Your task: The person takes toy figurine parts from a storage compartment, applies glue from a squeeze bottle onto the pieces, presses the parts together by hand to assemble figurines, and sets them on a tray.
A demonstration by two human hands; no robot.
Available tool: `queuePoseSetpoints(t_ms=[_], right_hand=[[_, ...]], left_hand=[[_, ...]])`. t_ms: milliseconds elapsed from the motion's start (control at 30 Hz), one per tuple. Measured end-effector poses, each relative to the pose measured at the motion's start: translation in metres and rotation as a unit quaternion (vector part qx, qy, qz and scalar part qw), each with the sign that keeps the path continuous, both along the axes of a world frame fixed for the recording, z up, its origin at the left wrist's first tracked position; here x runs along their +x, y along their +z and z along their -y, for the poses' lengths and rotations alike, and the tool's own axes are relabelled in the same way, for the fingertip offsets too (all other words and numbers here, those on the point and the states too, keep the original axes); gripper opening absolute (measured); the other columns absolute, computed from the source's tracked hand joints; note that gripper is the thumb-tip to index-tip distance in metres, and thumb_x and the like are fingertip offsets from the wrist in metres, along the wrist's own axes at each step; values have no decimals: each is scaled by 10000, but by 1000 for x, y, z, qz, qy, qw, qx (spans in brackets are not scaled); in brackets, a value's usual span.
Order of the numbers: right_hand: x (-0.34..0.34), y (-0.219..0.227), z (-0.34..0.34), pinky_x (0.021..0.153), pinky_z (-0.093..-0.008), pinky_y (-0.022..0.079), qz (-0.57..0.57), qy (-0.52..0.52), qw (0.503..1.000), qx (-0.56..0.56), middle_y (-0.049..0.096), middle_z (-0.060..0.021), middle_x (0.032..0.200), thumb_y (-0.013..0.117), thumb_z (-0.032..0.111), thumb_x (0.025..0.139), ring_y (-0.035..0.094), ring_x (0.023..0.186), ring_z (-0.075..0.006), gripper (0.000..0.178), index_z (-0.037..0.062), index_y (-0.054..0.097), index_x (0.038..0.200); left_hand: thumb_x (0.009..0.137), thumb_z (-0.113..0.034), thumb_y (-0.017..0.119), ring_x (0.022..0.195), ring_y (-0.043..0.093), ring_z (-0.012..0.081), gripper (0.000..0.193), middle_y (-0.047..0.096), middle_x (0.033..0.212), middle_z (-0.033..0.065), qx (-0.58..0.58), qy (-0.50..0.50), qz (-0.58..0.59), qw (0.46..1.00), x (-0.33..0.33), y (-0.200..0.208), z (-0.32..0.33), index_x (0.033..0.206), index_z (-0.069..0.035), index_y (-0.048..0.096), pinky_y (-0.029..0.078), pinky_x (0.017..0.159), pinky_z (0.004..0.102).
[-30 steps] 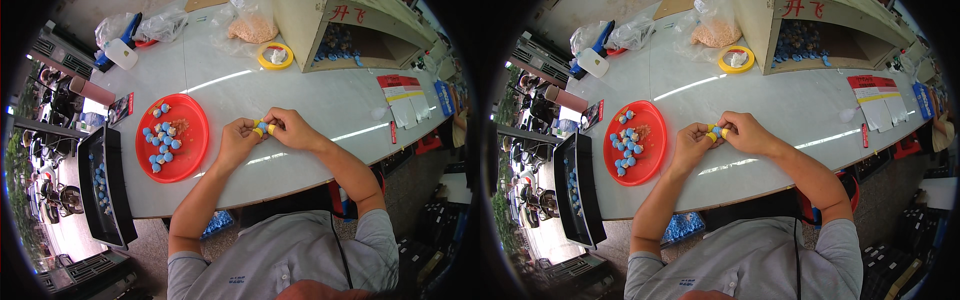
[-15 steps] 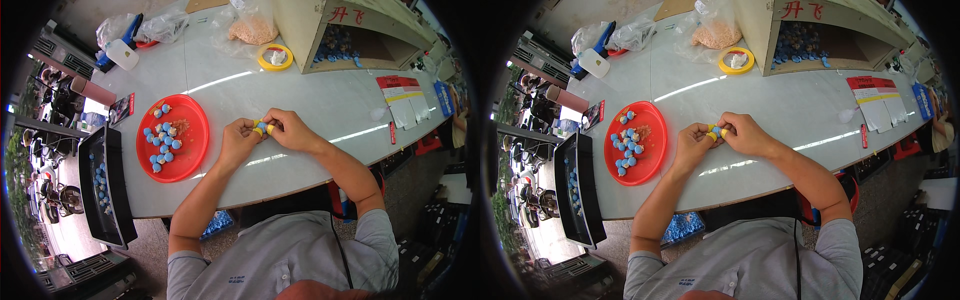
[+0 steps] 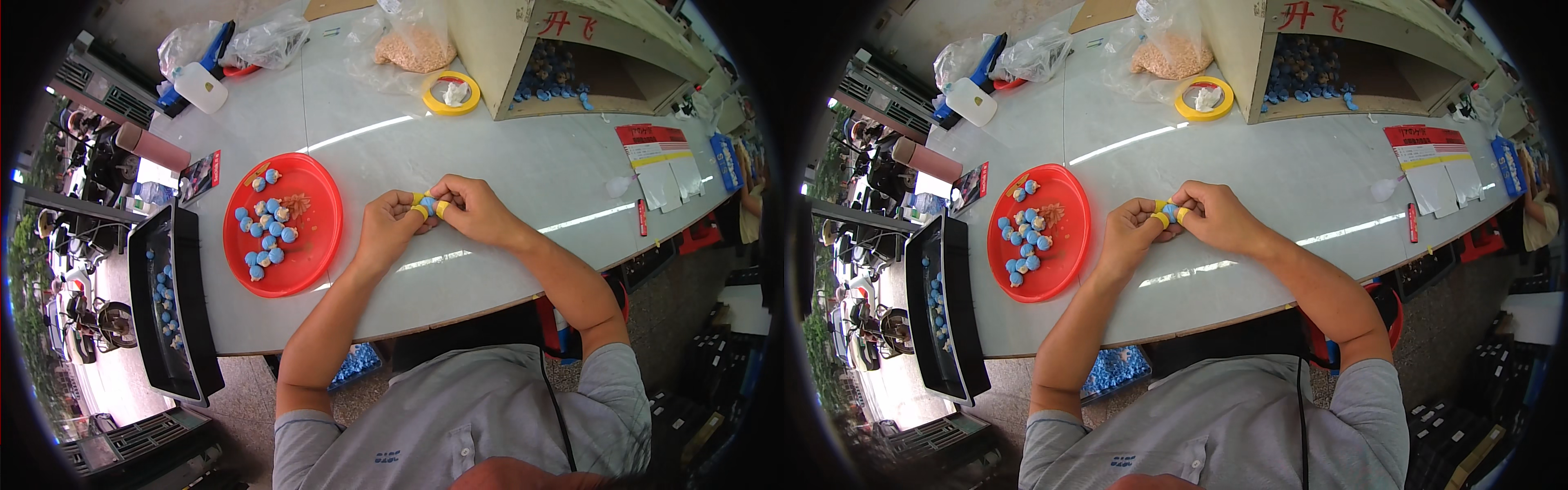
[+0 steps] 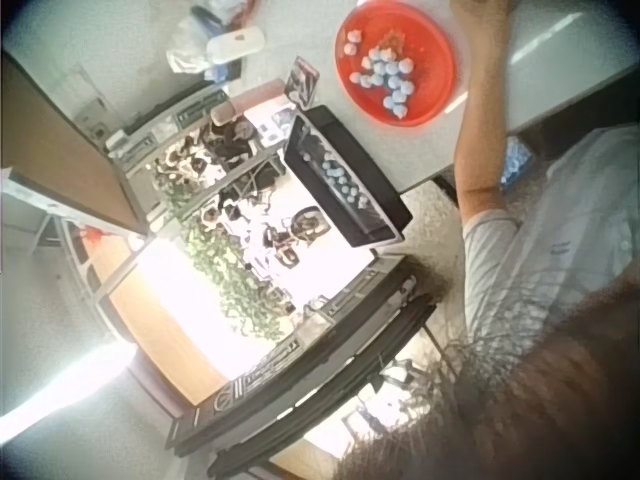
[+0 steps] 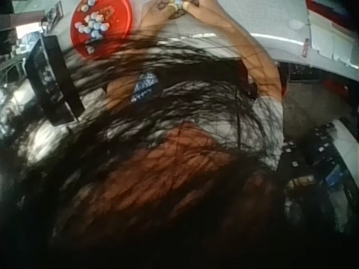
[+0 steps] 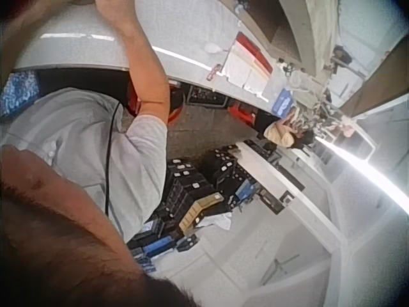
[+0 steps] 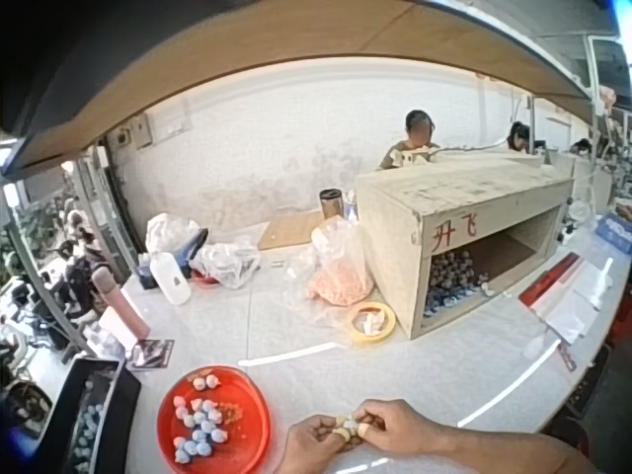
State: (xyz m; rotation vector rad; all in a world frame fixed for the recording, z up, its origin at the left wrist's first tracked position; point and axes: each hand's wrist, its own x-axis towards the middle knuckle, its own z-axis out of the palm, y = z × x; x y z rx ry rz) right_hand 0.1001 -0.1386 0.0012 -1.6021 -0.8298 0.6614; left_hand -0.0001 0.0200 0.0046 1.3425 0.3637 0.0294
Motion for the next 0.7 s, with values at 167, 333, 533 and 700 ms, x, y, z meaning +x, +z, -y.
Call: queuePoseSetpoints(t_ms=[167, 333, 533, 700], right_hand=[[0, 2, 1, 714, -223, 501, -3, 1, 1000, -2, 660, -69, 902, 532, -36, 880, 606, 798, -74, 180, -52, 581, 1052], [0, 5, 1, 715, -223, 494, -4, 3, 1000, -12, 658, -67, 913, 531, -29, 883, 602, 804, -71, 188, -50, 577, 1064], [0, 3, 1, 684, -214, 476, 7, 13, 1000, 8, 623, -36, 870, 535, -30, 879, 562, 757, -57, 223, -44, 563, 1099], [-5, 12, 2, 638, -206, 439, 78, 11, 997, -8, 544, -7, 802, 593, -64, 826, 487, 685, -58, 323, -23, 551, 1143]], left_hand=[[881, 22, 540, 855, 694, 209, 241, 651, 989, 190, -6, 2, -6, 1000, 0, 2, 1, 1085, 145, 502, 575, 755, 254], [885, 17, 539, 853, 695, 210, 243, 652, 988, 189, -10, 1, -6, 1000, -1, 5, 1, 1087, 146, 499, 575, 754, 254], [893, -4, 548, 866, 689, 197, 245, 654, 991, 173, -17, 11, 2, 1000, -2, 5, 0, 1095, 132, 516, 567, 765, 255], [919, -41, 571, 877, 666, 163, 237, 655, 1003, 145, -26, 23, 13, 999, -3, 7, 1, 1103, 104, 538, 558, 776, 255]])
